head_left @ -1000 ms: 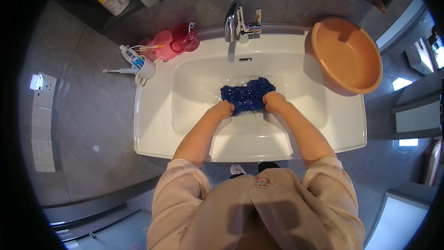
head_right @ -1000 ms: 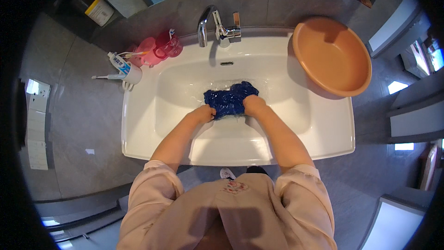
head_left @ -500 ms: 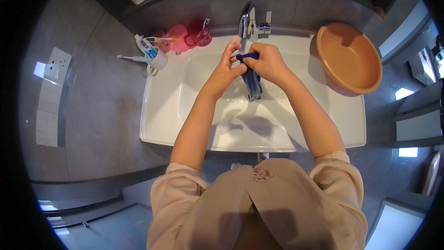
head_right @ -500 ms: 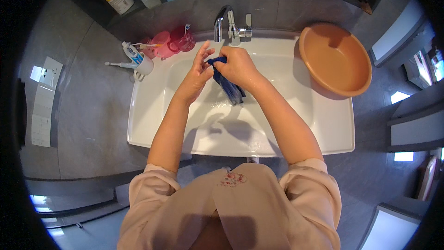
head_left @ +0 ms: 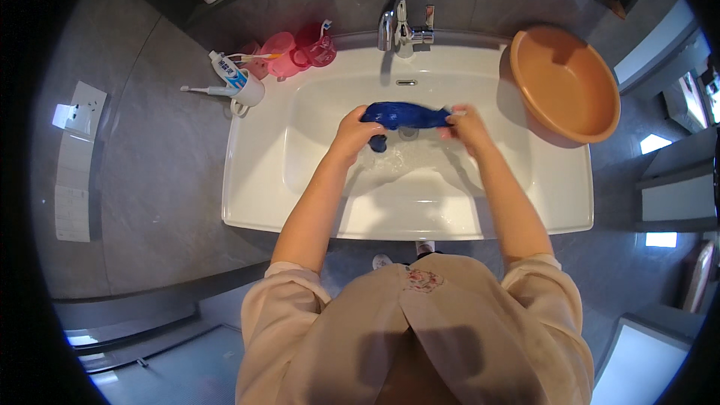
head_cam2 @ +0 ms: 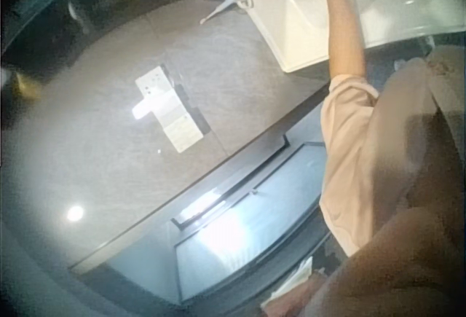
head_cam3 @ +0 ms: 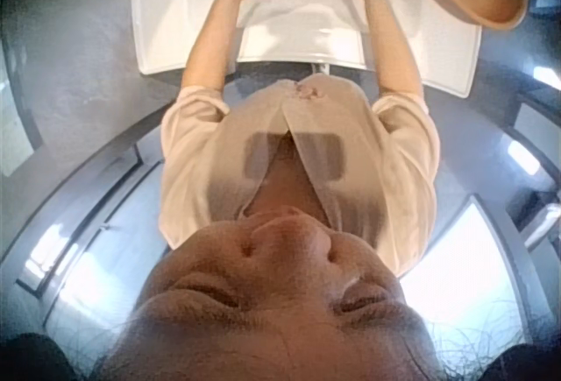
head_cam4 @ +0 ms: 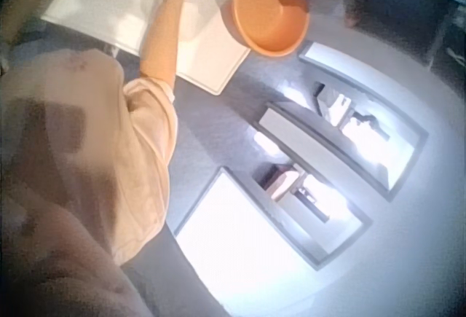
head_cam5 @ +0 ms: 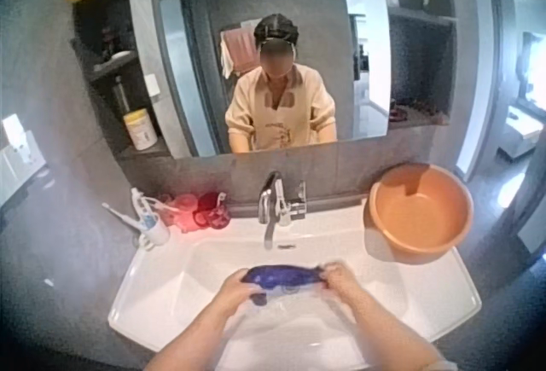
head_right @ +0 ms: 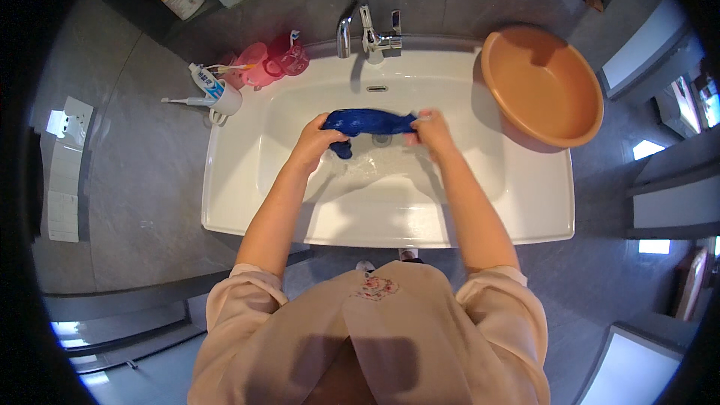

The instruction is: The person washes a blue cloth in a sink, wipes the sink basin and faucet with the damp cloth, and rinses the cloth. Then, the person applies toothpaste from a tube onto a toothbrush and replaces the tube in a cup.

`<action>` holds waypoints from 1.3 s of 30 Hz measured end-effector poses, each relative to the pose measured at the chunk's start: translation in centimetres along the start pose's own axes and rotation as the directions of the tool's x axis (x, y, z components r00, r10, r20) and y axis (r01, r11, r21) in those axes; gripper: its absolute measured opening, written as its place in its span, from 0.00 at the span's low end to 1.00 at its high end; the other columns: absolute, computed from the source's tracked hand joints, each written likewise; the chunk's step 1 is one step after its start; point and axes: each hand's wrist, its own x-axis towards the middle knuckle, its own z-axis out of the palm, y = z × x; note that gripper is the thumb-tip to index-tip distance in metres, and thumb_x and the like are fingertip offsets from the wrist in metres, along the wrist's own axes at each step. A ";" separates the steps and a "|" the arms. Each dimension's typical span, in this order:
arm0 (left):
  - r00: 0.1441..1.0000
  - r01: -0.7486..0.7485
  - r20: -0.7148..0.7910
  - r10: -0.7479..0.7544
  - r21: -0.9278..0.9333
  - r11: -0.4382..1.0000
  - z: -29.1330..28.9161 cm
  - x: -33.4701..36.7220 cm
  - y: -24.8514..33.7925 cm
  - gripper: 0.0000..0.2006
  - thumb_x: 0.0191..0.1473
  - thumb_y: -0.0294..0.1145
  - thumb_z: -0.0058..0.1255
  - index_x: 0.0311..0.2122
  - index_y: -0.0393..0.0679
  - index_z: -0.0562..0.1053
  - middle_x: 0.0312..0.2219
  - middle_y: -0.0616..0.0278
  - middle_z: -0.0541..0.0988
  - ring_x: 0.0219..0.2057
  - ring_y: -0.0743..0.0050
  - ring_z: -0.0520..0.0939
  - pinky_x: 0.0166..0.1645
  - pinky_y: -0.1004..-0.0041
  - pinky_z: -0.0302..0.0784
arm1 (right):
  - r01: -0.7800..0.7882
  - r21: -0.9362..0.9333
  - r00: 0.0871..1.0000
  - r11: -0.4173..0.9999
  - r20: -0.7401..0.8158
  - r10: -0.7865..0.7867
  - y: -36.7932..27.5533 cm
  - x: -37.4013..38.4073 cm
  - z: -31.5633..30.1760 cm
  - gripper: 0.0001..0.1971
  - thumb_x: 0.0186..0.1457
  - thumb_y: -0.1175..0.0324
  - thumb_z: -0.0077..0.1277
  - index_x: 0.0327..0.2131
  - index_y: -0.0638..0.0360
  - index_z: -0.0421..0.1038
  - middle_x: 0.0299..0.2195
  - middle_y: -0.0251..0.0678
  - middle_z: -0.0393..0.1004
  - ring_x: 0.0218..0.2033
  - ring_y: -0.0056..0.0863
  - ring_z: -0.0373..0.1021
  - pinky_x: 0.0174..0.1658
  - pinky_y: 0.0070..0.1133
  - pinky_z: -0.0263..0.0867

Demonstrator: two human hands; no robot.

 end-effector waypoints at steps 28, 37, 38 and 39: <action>0.899 0.430 0.342 -0.274 -0.811 0.398 0.8 -0.4 -6.8 0.29 0.57 0.62 0.23 0.51 0.52 0.63 0.48 0.61 0.70 0.49 0.62 0.71 0.51 0.58 0.68 | 0.673 -0.452 0.676 0.585 0.057 -0.734 -0.1 -5.4 14.7 0.06 0.33 0.68 0.54 0.17 0.59 0.69 0.25 0.34 0.70 0.30 0.38 0.64 0.30 0.29 0.63; 0.772 0.622 0.577 -0.267 -0.602 0.500 0.0 3.1 -4.1 0.22 0.54 0.57 0.35 0.41 0.48 0.67 0.39 0.59 0.72 0.39 0.64 0.74 0.42 0.64 0.72 | 0.884 -0.445 0.264 0.145 0.219 -0.939 -2.0 -7.2 14.1 0.05 0.28 0.68 0.53 0.16 0.52 0.68 0.24 0.29 0.67 0.31 0.32 0.63 0.39 0.34 0.57; 0.741 0.646 0.614 -0.273 -0.540 0.540 -0.2 3.4 -3.4 0.22 0.54 0.56 0.37 0.39 0.48 0.67 0.37 0.59 0.73 0.37 0.63 0.74 0.41 0.65 0.72 | 0.898 -0.434 0.205 0.073 0.266 -0.942 -2.2 -7.3 13.8 0.05 0.27 0.69 0.53 0.15 0.52 0.67 0.24 0.28 0.67 0.30 0.32 0.63 0.39 0.35 0.56; 0.709 0.663 0.647 -0.281 -0.474 0.580 -0.4 3.7 -2.7 0.21 0.53 0.56 0.39 0.37 0.47 0.68 0.35 0.58 0.74 0.35 0.63 0.75 0.40 0.65 0.73 | 0.897 -0.436 0.208 0.076 0.264 -0.942 -2.2 -7.4 13.6 0.05 0.27 0.69 0.53 0.15 0.52 0.67 0.24 0.28 0.67 0.30 0.32 0.63 0.39 0.35 0.56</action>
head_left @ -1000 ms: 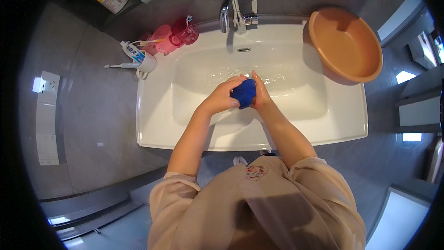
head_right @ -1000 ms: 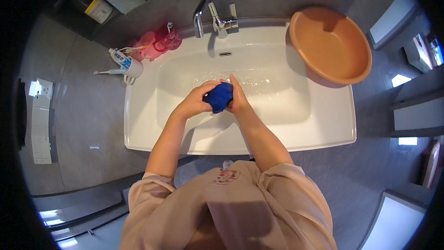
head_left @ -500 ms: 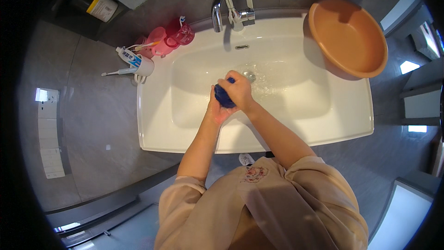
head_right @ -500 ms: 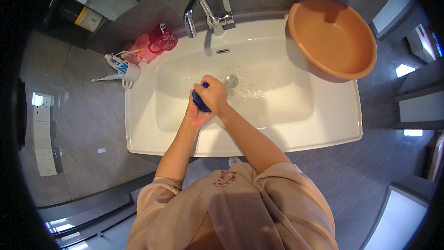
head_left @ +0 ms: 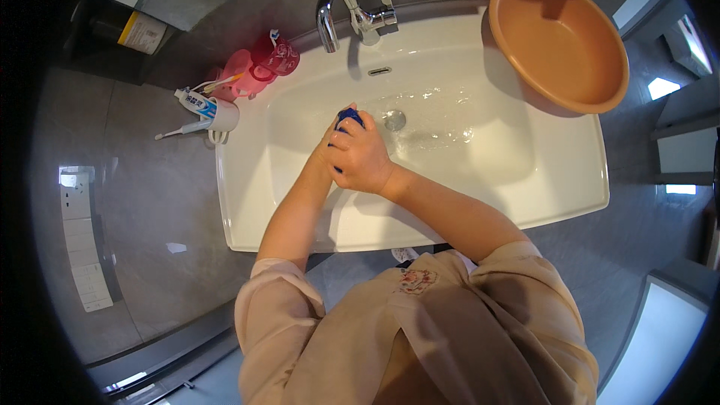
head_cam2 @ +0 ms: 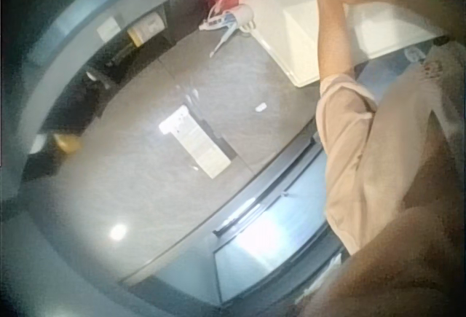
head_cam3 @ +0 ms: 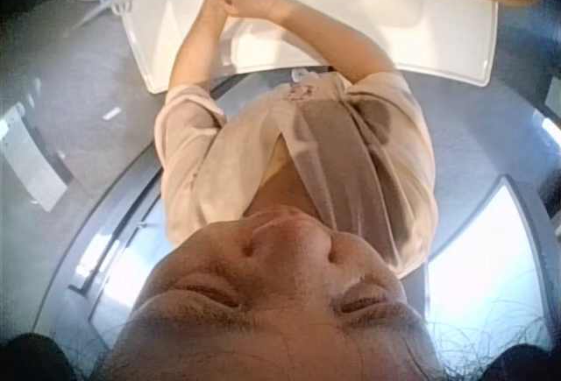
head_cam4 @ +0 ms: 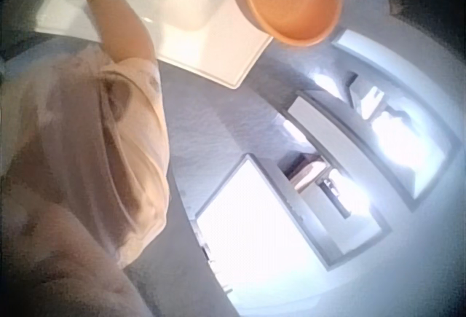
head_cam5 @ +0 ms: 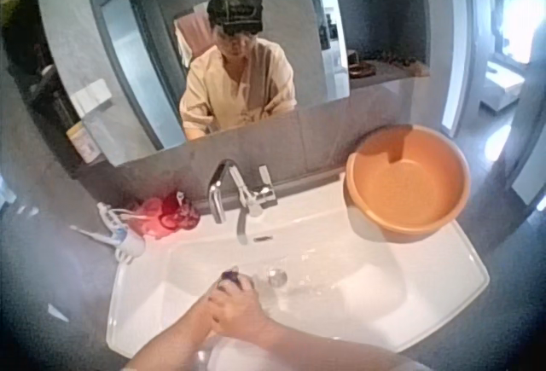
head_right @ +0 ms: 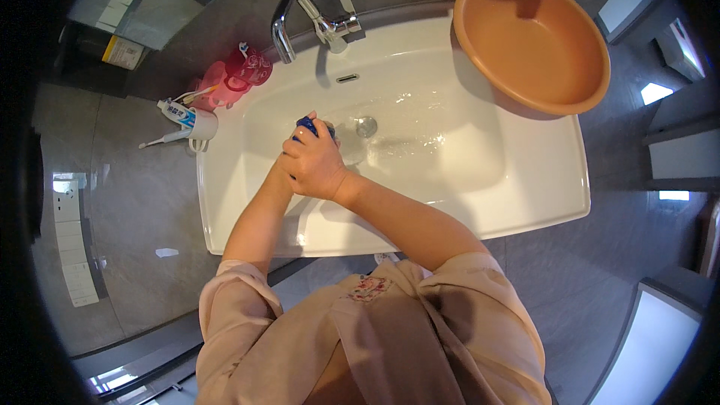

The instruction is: The person washes a blue cloth in a sink, wipes the sink basin and faucet with the damp cloth, and rinses the cloth. Then, the person applies toothpaste from a tube onto a toothbrush and replaces the tube in a cup.

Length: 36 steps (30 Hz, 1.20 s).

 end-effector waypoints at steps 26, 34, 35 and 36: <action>0.961 0.256 -0.154 0.228 0.807 -0.532 2.6 3.0 -0.6 0.13 0.44 0.40 0.45 0.29 0.45 0.77 0.28 0.51 0.78 0.31 0.52 0.78 0.38 0.61 0.73 | 0.207 0.065 0.699 0.976 0.688 -0.195 1.4 -8.2 8.3 0.13 0.46 0.66 0.44 0.34 0.57 0.74 0.39 0.39 0.72 0.45 0.35 0.66 0.49 0.31 0.58; 0.930 0.242 -0.280 0.239 0.954 0.176 -1.0 0.2 0.1 0.20 0.50 0.49 0.46 0.34 0.39 0.75 0.31 0.55 0.78 0.31 0.66 0.79 0.35 0.66 0.74 | 0.536 0.179 0.512 0.825 0.708 -0.487 0.1 -6.0 3.8 0.11 0.36 0.70 0.48 0.29 0.55 0.72 0.34 0.33 0.71 0.39 0.27 0.65 0.47 0.29 0.57; 0.927 0.194 -0.306 0.216 0.886 0.422 -1.7 -1.1 0.9 0.24 0.52 0.54 0.45 0.37 0.39 0.74 0.33 0.57 0.78 0.30 0.69 0.79 0.34 0.69 0.75 | 0.542 0.173 0.508 0.822 0.712 -0.485 -0.2 -5.1 2.2 0.11 0.36 0.70 0.48 0.29 0.55 0.72 0.34 0.33 0.71 0.39 0.27 0.65 0.47 0.29 0.57; 0.918 0.181 -0.360 0.167 0.753 0.633 -2.5 -2.9 1.4 0.26 0.53 0.57 0.43 0.41 0.41 0.71 0.35 0.57 0.77 0.31 0.67 0.79 0.34 0.69 0.76 | 0.400 0.173 0.705 0.900 0.569 -0.423 -0.6 -4.3 1.0 0.11 0.36 0.71 0.49 0.29 0.55 0.71 0.33 0.33 0.69 0.37 0.28 0.64 0.46 0.29 0.57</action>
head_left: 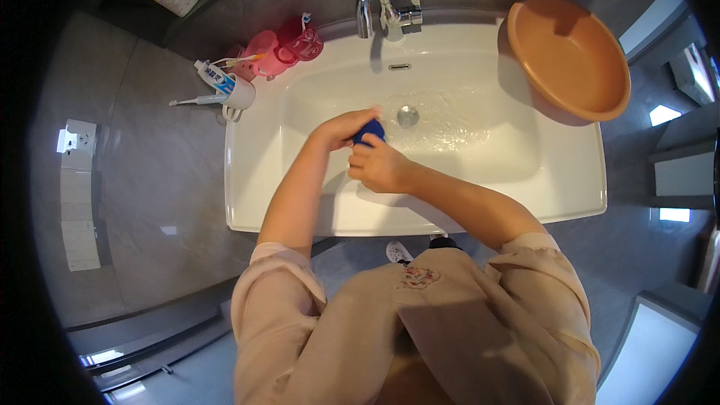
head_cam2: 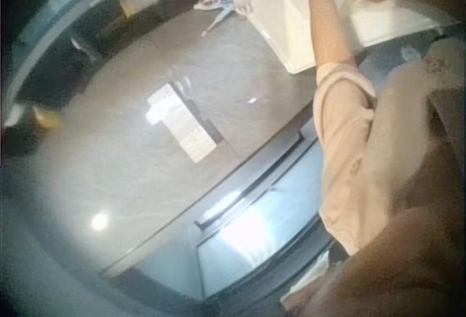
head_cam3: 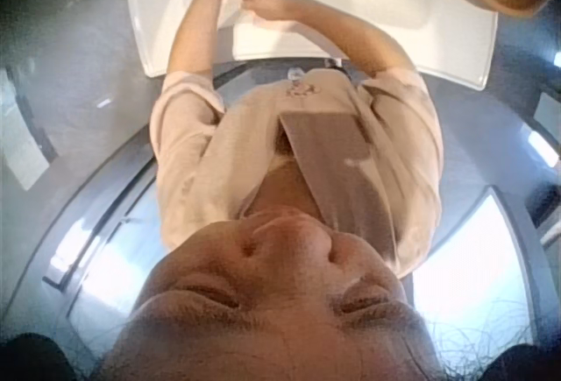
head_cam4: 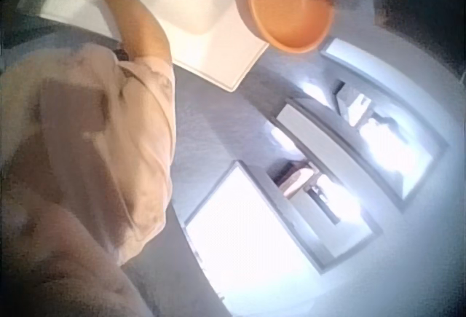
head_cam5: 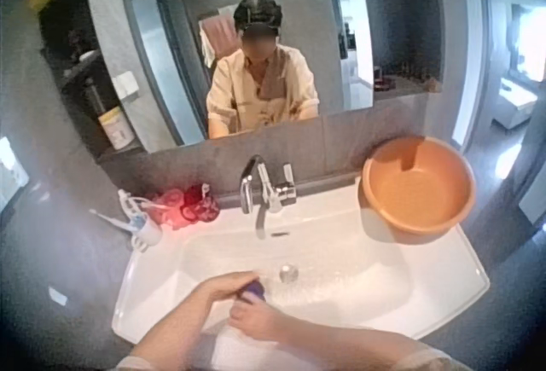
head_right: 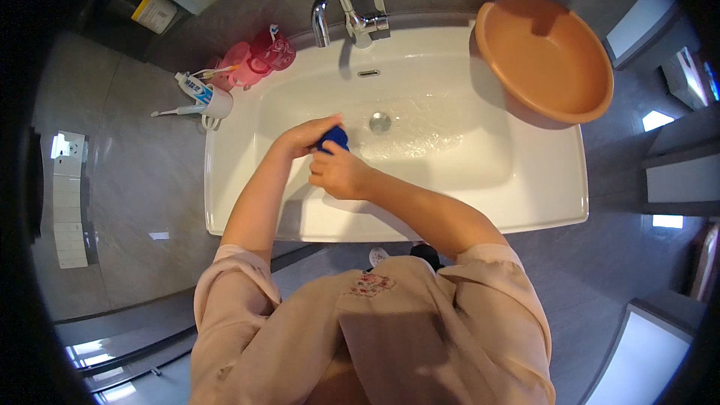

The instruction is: The person washes a blue cloth in a sink, wipes the sink basin and faucet with the damp cloth, and rinses the cloth. Then, the person applies toothpaste from a tube onto a toothbrush and replaces the tube in a cup.

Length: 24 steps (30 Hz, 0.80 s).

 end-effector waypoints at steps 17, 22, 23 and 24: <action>0.982 -0.123 0.000 0.191 -0.763 0.634 6.3 -5.4 -1.4 0.30 0.55 0.60 0.34 0.50 0.44 0.63 0.45 0.58 0.72 0.45 0.63 0.75 0.46 0.62 0.76 | -0.581 0.722 0.095 0.376 -0.400 0.912 0.4 2.7 -2.3 0.05 0.43 0.74 0.51 0.28 0.58 0.73 0.30 0.37 0.71 0.36 0.32 0.68 0.39 0.26 0.65; 0.928 -0.260 0.045 0.369 -0.632 0.730 6.4 -5.9 -0.8 0.19 0.58 0.48 0.35 0.47 0.46 0.63 0.42 0.60 0.73 0.44 0.64 0.76 0.47 0.65 0.73 | -0.458 0.289 0.528 0.841 -0.672 0.518 -2.1 4.8 -5.1 0.08 0.30 0.73 0.51 0.22 0.55 0.71 0.27 0.34 0.69 0.34 0.32 0.65 0.36 0.28 0.61; 0.875 -0.437 0.058 0.481 -0.336 0.835 6.1 -6.1 -0.7 0.16 0.58 0.47 0.37 0.43 0.48 0.64 0.39 0.60 0.73 0.41 0.63 0.77 0.44 0.66 0.75 | -0.395 0.193 0.668 0.898 -0.610 0.426 -2.9 5.1 -6.0 0.08 0.28 0.73 0.51 0.21 0.55 0.70 0.26 0.33 0.69 0.33 0.32 0.65 0.35 0.29 0.60; 0.929 -0.333 0.017 0.371 -0.404 0.852 5.1 -5.6 -0.9 0.17 0.57 0.46 0.38 0.40 0.43 0.67 0.36 0.56 0.74 0.37 0.69 0.75 0.44 0.72 0.70 | -0.359 0.147 0.731 0.922 -0.570 0.376 -3.2 5.1 -6.2 0.08 0.27 0.72 0.50 0.20 0.55 0.70 0.25 0.33 0.68 0.32 0.32 0.65 0.34 0.29 0.59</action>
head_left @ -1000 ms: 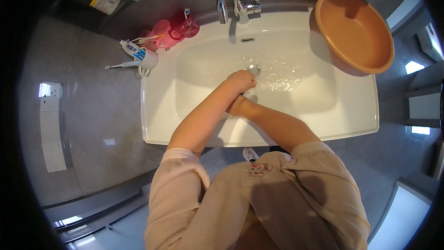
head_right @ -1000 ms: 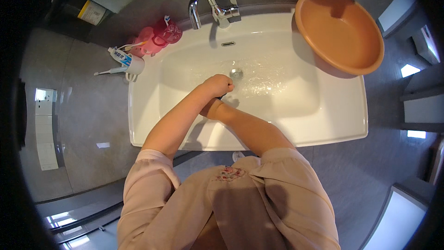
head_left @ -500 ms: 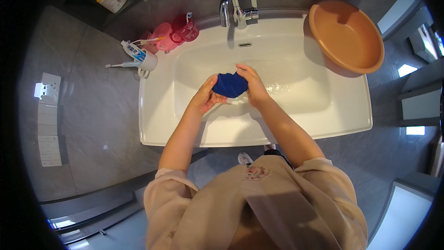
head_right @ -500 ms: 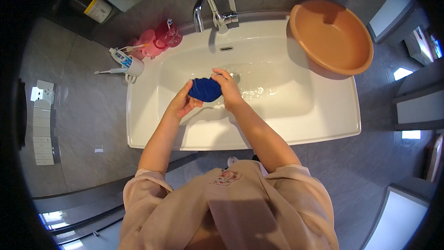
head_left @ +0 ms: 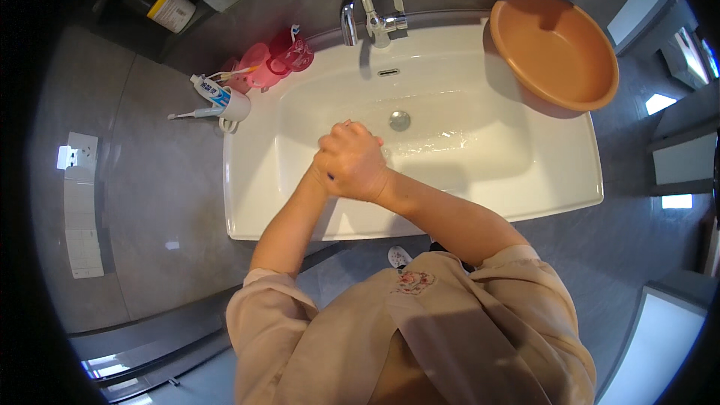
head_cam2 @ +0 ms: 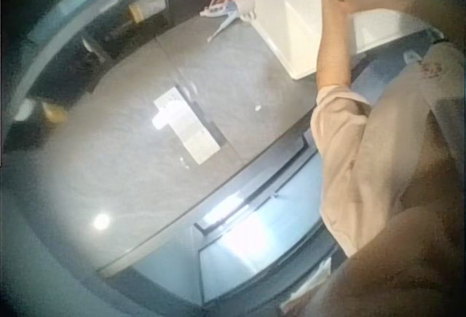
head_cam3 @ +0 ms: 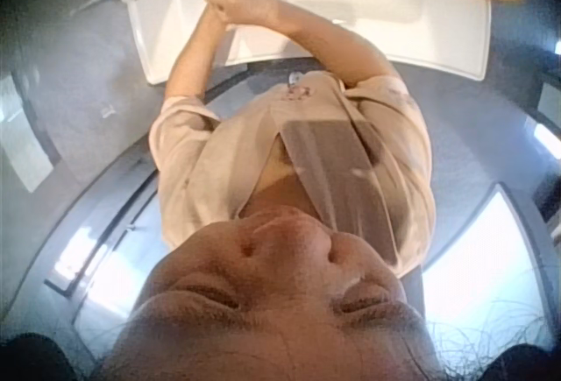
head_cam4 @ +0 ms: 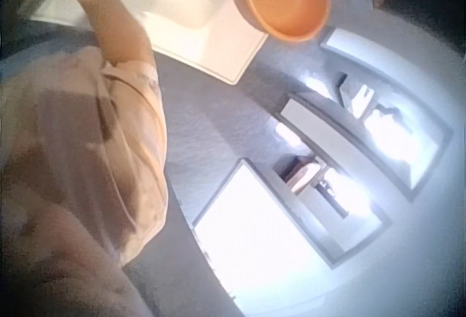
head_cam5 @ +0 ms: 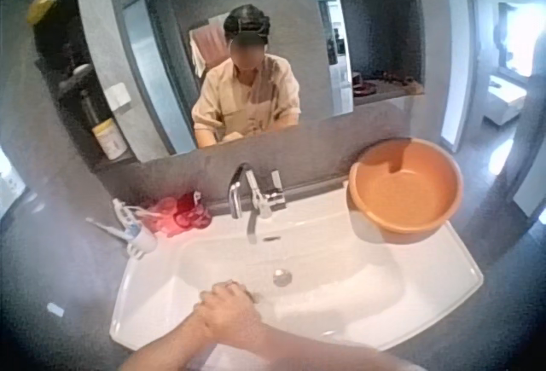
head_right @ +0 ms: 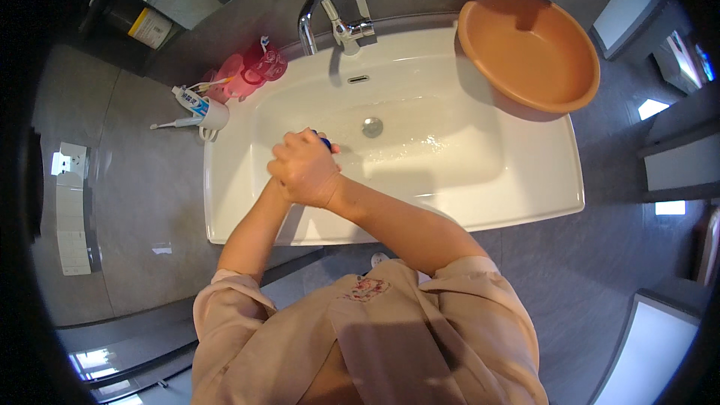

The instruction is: The person washes a blue cloth in a sink, wipes the sink basin and faucet with the damp cloth, and rinses the cloth. Then, the person applies toothpaste from a tube onto a toothbrush and replaces the tube in a cup.

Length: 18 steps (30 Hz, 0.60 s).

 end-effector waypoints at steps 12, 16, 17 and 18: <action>0.823 0.369 0.168 -0.542 0.567 0.736 1.9 4.0 8.2 0.11 0.50 0.39 0.45 0.27 0.41 0.68 0.28 0.58 0.75 0.28 0.73 0.74 0.37 0.74 0.71 | 0.500 -0.243 0.848 0.831 0.334 -0.412 0.6 -3.3 2.1 0.05 0.35 0.63 0.49 0.15 0.51 0.70 0.20 0.27 0.64 0.27 0.29 0.62 0.29 0.30 0.56; 0.869 0.234 0.129 -0.478 0.743 0.627 1.0 5.5 5.3 0.12 0.48 0.39 0.46 0.28 0.40 0.71 0.28 0.62 0.75 0.27 0.76 0.73 0.35 0.76 0.70 | 0.511 -0.311 0.833 0.801 0.408 -0.373 1.8 -5.4 2.9 0.04 0.37 0.64 0.48 0.16 0.50 0.68 0.20 0.28 0.63 0.27 0.28 0.61 0.30 0.28 0.55; 0.871 0.230 0.129 -0.473 0.744 0.627 0.6 5.7 4.5 0.12 0.48 0.39 0.46 0.28 0.40 0.71 0.28 0.62 0.75 0.27 0.76 0.73 0.35 0.76 0.70 | 0.515 -0.313 0.832 0.798 0.407 -0.377 2.7 -5.7 2.9 0.04 0.37 0.64 0.48 0.16 0.50 0.68 0.20 0.28 0.63 0.27 0.28 0.61 0.30 0.28 0.55; 0.920 0.276 0.015 -0.392 0.685 0.675 0.3 5.6 3.7 0.11 0.49 0.38 0.45 0.29 0.41 0.71 0.28 0.63 0.75 0.28 0.77 0.73 0.36 0.77 0.70 | 0.494 -0.204 0.831 0.845 0.397 -0.390 3.9 -5.8 2.8 0.04 0.37 0.64 0.48 0.17 0.50 0.68 0.21 0.29 0.63 0.27 0.28 0.61 0.30 0.28 0.55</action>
